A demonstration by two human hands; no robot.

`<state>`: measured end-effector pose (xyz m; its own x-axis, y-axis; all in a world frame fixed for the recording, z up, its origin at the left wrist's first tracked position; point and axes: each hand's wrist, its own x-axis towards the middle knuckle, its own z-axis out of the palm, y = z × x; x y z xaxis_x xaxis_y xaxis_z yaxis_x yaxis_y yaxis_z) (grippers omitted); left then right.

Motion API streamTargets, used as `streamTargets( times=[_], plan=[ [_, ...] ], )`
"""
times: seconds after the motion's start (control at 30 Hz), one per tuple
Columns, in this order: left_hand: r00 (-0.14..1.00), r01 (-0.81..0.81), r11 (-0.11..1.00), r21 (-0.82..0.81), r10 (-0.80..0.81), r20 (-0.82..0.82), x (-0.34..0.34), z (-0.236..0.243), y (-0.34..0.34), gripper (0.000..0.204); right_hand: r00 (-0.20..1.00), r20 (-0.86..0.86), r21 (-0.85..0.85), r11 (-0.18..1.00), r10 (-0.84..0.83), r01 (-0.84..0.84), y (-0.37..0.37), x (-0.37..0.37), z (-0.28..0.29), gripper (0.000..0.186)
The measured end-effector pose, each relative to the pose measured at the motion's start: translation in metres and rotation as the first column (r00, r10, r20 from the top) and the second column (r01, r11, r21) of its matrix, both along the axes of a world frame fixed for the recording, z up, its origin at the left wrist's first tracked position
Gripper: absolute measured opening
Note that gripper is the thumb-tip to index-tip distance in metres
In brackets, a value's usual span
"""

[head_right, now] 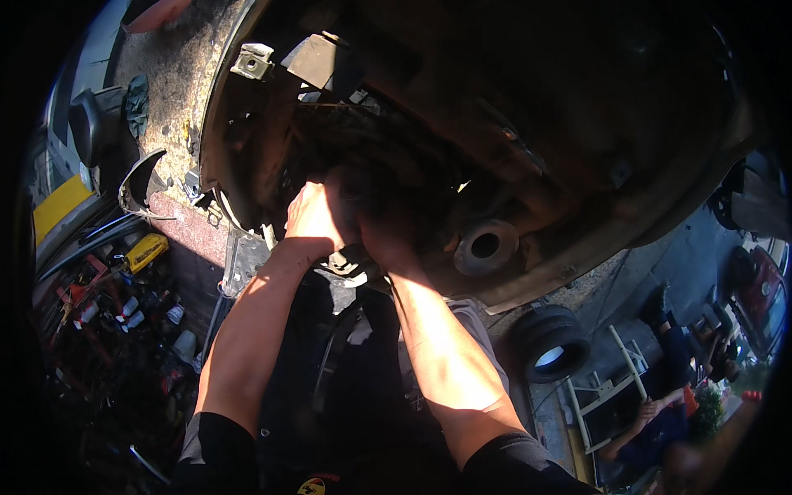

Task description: The person retrieves a new scooter part from a cluttered workshop, wipes it with a cloth, and installs it into the front wheel area of a scooter. They use a cordless drill and a screwdriver to remove and secure components, then manually adjust the part into place.

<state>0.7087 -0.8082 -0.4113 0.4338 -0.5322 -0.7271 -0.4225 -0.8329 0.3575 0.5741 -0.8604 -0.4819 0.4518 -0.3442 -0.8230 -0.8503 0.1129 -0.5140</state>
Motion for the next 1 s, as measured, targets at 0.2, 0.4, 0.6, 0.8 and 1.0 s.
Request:
streamTargets(
  times=[0.2, 0.4, 0.6, 0.8, 1.0],
  plan=[
    [0.982, -0.002, 0.998, -0.057, 0.013, 0.189, -0.028, -0.003, 0.019, 0.066, 0.985, 0.169, -0.116, 0.992, -0.027, 0.047, 0.0, -0.013, 0.009, 0.051],
    [0.93, 0.189, 0.964, -0.189, -0.115, 0.349, -0.039, 0.006, 0.044, 0.067, 0.914, 0.063, 0.207, 0.901, -0.402, 0.382, 0.024, -0.005, 0.048, 0.051],
    [0.929, -0.043, 0.948, -0.316, 0.154, 0.335, 0.017, 0.041, 0.017, 0.073, 0.857, 0.257, 0.081, 0.893, -0.447, 0.442, -0.01, 0.041, 0.096, 0.057],
    [0.993, 0.013, 0.998, -0.065, -0.005, 0.118, 0.024, 0.093, 0.051, 0.088, 0.937, 0.27, 0.341, 0.932, -0.222, 0.123, -0.001, -0.007, 0.126, 0.047],
    [1.0, -0.021, 0.985, -0.17, 0.022, 0.007, 0.017, 0.091, 0.09, 0.094, 0.932, 0.331, -0.196, 0.977, 0.146, -0.084, 0.015, -0.028, 0.1, 0.034]
  ],
)
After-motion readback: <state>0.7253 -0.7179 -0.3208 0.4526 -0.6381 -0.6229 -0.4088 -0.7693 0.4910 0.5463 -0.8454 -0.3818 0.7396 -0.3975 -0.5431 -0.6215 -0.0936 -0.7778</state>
